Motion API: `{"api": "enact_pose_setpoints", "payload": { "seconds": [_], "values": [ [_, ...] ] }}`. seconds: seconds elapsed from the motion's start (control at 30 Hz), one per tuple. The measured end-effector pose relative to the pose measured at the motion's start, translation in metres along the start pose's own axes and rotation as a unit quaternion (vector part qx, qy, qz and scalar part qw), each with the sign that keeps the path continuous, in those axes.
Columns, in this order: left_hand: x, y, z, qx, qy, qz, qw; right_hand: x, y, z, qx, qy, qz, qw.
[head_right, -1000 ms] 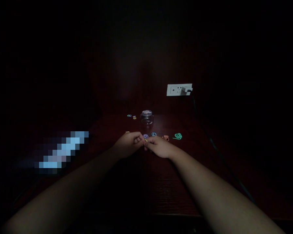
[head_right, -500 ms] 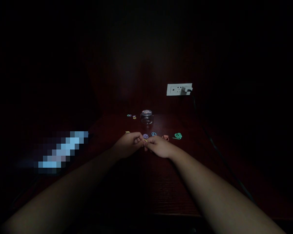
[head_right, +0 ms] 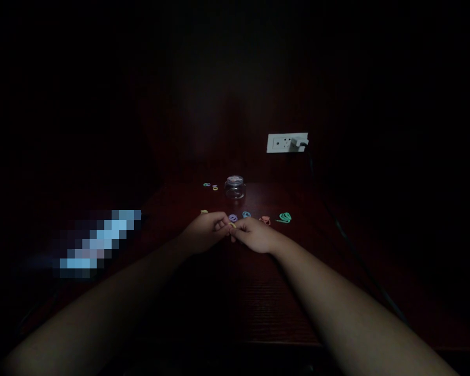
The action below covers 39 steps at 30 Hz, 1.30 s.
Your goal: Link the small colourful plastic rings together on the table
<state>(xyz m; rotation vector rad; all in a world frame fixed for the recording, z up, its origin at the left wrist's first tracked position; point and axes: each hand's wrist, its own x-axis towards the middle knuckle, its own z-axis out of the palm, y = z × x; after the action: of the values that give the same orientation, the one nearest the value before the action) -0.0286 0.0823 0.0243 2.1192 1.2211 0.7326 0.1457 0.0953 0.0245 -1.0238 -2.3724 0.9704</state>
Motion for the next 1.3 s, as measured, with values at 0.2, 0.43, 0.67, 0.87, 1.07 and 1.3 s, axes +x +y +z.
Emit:
{"api": "enact_pose_setpoints", "payload": {
  "seconds": [0.2,0.43,0.67,0.87,1.07,1.3],
  "values": [
    [-0.0004,0.0016,-0.001,-0.005,0.006,0.003,1.0,0.0001,-0.001,0.0003,0.005,0.001,-0.006,1.0],
    [-0.0007,0.004,-0.0007,-0.021,-0.001,-0.005,1.0,0.0003,0.0003,0.0006,0.001,0.002,-0.005,1.0],
    [0.0,0.0011,-0.0008,-0.01,0.004,-0.001,1.0,0.0008,0.0002,0.0007,-0.002,0.0,-0.013,1.0],
    [0.002,-0.003,-0.0006,0.021,0.027,-0.003,0.999,0.0032,0.0025,0.005,0.05,0.101,-0.025,0.993],
    [0.0029,-0.0024,-0.0051,0.032,0.029,0.001,0.999,0.0044,0.0043,0.0064,0.097,0.093,-0.037,0.99],
    [0.0058,-0.0015,-0.0089,0.036,0.075,-0.016,0.996,0.0053,0.0052,0.0057,0.121,0.099,-0.036,0.987]
  ]
}}
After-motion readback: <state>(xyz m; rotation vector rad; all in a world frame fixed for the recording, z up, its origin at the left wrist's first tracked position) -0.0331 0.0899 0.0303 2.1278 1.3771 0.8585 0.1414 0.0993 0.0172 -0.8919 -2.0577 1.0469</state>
